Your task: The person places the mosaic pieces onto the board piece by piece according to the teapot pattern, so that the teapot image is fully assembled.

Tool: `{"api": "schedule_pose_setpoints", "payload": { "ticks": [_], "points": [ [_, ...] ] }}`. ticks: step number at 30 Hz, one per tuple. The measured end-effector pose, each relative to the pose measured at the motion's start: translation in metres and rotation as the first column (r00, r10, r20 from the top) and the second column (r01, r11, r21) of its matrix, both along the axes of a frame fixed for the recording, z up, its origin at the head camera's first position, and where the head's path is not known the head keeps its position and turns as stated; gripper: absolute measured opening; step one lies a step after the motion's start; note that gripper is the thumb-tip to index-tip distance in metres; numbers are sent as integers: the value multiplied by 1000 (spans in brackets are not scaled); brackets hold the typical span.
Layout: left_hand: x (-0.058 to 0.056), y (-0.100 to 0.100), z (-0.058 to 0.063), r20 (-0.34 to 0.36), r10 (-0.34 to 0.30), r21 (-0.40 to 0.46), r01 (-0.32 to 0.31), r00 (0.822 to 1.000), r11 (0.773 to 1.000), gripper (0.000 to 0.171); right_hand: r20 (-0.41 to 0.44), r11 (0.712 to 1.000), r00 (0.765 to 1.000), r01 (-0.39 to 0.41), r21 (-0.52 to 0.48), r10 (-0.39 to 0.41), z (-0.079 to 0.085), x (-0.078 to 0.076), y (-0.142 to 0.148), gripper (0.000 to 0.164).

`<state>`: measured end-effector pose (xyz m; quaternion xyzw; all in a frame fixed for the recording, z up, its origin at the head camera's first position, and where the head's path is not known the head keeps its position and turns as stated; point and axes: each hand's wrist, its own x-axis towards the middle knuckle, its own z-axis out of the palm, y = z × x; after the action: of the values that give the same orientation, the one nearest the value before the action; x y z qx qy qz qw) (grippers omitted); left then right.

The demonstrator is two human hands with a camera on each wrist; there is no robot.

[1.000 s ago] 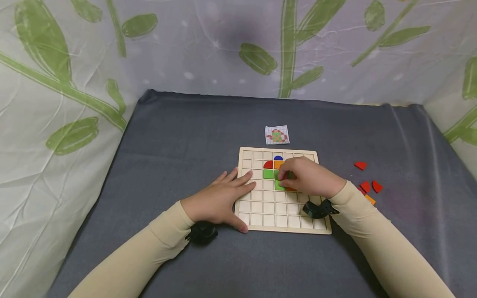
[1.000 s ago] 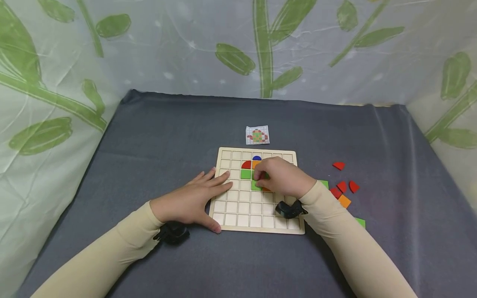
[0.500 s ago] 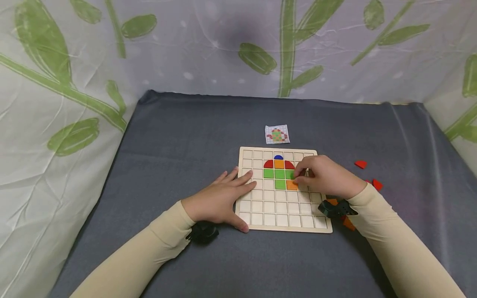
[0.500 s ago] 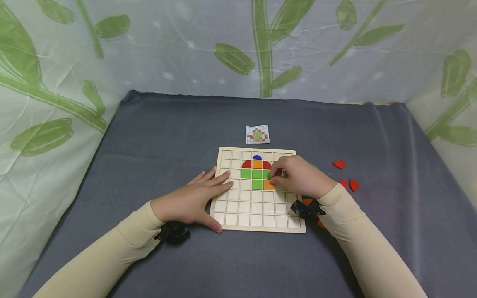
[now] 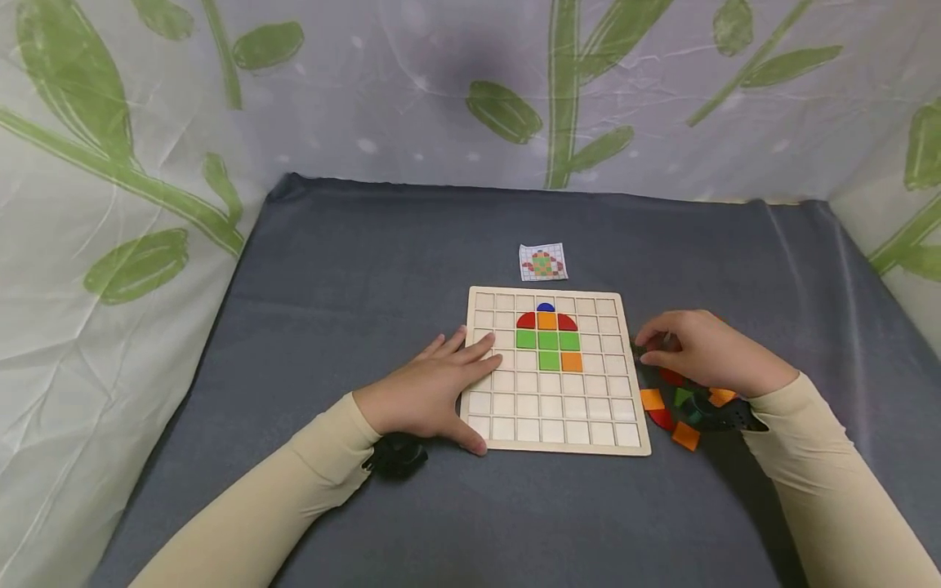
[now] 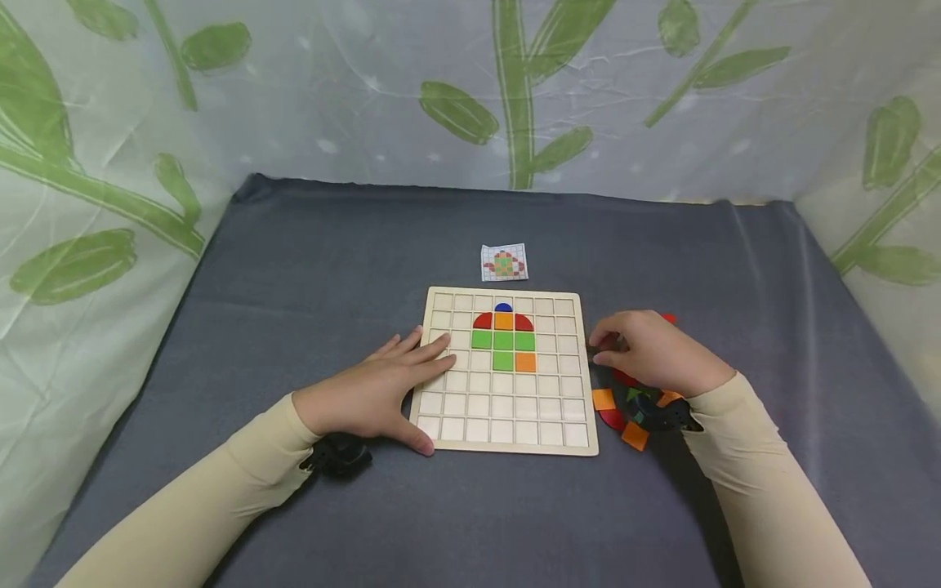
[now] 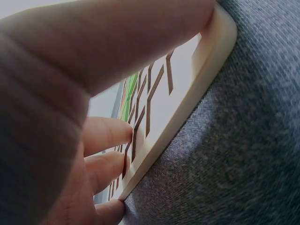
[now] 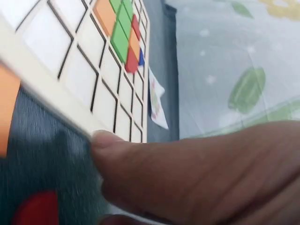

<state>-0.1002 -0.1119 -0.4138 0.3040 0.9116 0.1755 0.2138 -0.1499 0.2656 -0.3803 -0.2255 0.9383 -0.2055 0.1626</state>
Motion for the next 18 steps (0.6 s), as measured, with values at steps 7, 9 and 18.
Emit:
{"api": "schedule_pose_setpoints", "payload": {
  "ticks": [7,9,18],
  "points": [
    [-1,-2,-2,4,-1,-9,1,1000,1000,118,88,1000,996,-8,0,8,-2,8,14,23],
    [-2,-2,-2,6,0,-6,0,1000,1000,118,111,1000,994,-13,-1,13,-3,11,15,25],
    [-2,0,-4,-1,-3,-12,3,1000,1000,118,225,1000,974,-17,-7,18,-8,21,9,25]
  ]
}}
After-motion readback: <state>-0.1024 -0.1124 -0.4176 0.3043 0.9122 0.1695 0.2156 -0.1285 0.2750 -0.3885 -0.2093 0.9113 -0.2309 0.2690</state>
